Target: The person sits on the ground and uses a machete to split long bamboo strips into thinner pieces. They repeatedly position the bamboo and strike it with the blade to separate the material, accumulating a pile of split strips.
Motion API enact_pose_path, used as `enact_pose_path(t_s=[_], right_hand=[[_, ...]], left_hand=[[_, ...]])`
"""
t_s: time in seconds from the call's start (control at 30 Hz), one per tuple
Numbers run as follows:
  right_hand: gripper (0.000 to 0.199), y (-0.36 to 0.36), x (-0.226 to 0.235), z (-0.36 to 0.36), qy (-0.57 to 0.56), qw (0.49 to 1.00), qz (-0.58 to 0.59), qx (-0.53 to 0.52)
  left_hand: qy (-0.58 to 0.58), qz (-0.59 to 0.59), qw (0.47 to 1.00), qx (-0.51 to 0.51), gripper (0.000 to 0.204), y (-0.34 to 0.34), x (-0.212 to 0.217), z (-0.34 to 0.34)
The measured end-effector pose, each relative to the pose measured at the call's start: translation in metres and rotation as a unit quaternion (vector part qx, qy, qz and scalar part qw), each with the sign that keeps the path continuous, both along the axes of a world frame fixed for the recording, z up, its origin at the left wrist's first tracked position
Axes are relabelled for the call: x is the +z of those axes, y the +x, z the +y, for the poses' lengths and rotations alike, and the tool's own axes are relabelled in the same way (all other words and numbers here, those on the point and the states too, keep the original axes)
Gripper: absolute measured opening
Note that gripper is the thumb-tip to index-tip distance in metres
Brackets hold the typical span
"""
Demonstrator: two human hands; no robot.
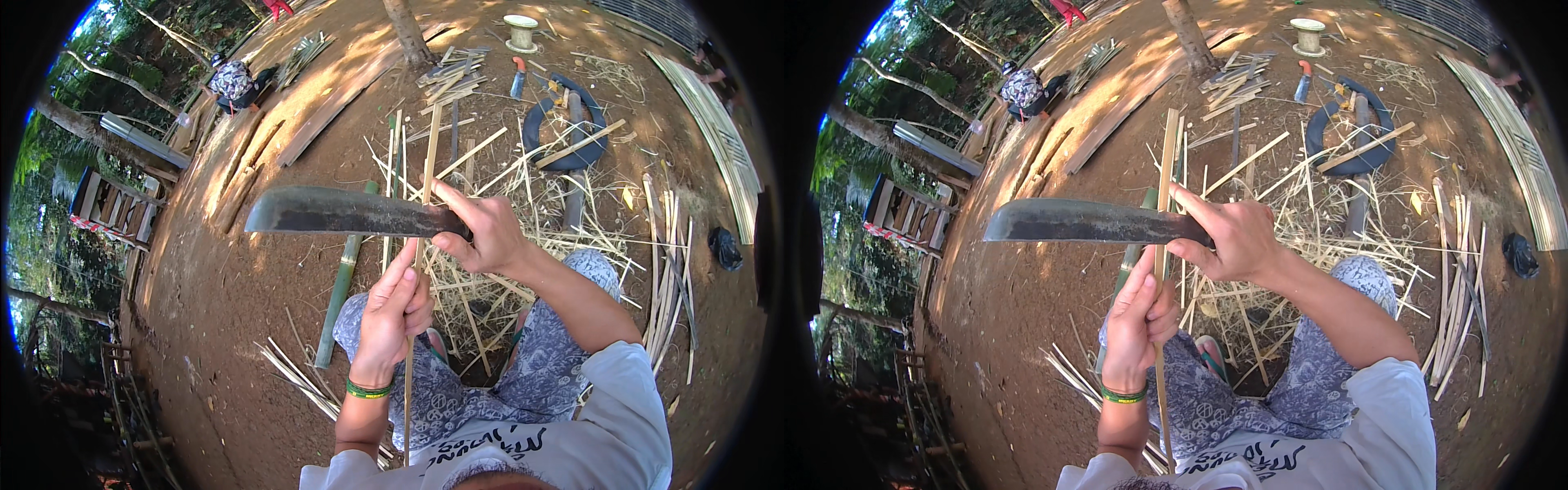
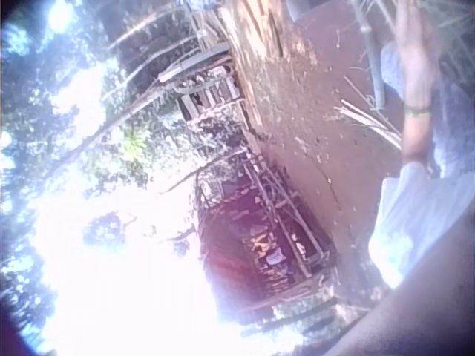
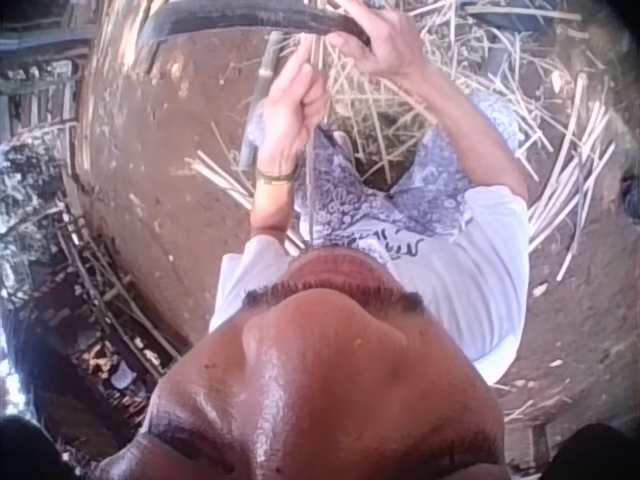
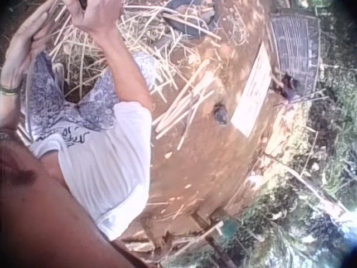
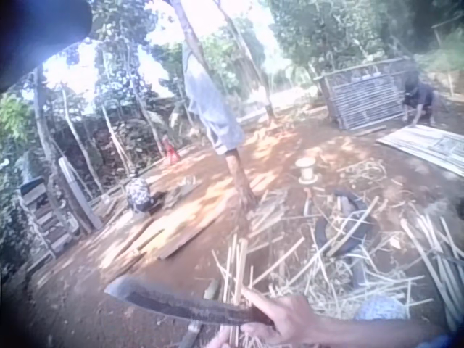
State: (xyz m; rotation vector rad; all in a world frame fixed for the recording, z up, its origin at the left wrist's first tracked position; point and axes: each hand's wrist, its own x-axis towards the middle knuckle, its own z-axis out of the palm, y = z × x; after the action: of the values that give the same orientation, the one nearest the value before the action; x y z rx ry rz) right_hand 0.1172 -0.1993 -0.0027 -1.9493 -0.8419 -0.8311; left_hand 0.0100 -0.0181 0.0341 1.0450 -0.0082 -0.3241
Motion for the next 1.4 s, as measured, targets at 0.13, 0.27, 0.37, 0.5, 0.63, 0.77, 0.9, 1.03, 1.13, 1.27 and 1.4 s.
enact_pose_path(t_s=[0.13,0.27,0.37,0.5,0.63,0.77,0.9,1.03,1.13,1.27,1.4], right_hand=[[0.076,-0.008,0.01,-0.007,-0.068,0.998,0.004,-0.006],[0.072,0.004,0.01,-0.011,0.017,0.999,0.003,-0.033],[0.068,0.015,0.017,-0.02,0.094,0.996,0.012,-0.005],[0.065,-0.001,0.02,-0.018,0.004,0.998,0.059,0.008],[0.067,-0.001,0.015,-0.015,-0.04,0.999,-0.001,-0.016],[0.066,0.009,0.019,-0.027,0.001,0.999,0.051,-0.019],[0.069,0.003,0.013,-0.023,-0.046,0.999,0.016,-0.017],[0.07,0.003,0.02,-0.027,-0.068,0.997,0.029,-0.019],[0.069,0.012,0.024,-0.041,-0.017,0.999,0.048,0.019],[0.072,0.007,0.025,-0.043,-0.041,0.996,0.055,0.054],[0.075,-0.005,0.019,-0.028,-0.075,0.995,0.059,0.023]], left_hand=[[0.003,0.009,1.0,0.002,0.047,-0.01,-0.004,0.008],[0.003,0.04,0.999,-0.03,0.048,-0.026,-0.01,0.015],[0.022,0.013,0.999,-0.047,0.049,-0.039,-0.018,0.02],[0.007,0.066,0.998,-0.019,0.048,-0.038,-0.018,0.022],[-0.008,0.053,0.998,-0.038,0.048,-0.039,-0.015,0.023],[0.011,0.036,0.997,-0.06,0.048,-0.047,-0.026,0.032],[-0.007,0.074,0.996,-0.041,0.047,-0.042,-0.022,0.03],[0.009,0.04,0.997,-0.069,0.047,-0.048,-0.031,0.036],[0.012,0.032,0.996,-0.087,0.047,-0.057,-0.04,0.042],[-0.017,0.067,0.996,-0.057,0.048,-0.054,-0.039,0.042],[-0.03,0.082,0.995,-0.049,0.051,-0.046,-0.035,0.039]])
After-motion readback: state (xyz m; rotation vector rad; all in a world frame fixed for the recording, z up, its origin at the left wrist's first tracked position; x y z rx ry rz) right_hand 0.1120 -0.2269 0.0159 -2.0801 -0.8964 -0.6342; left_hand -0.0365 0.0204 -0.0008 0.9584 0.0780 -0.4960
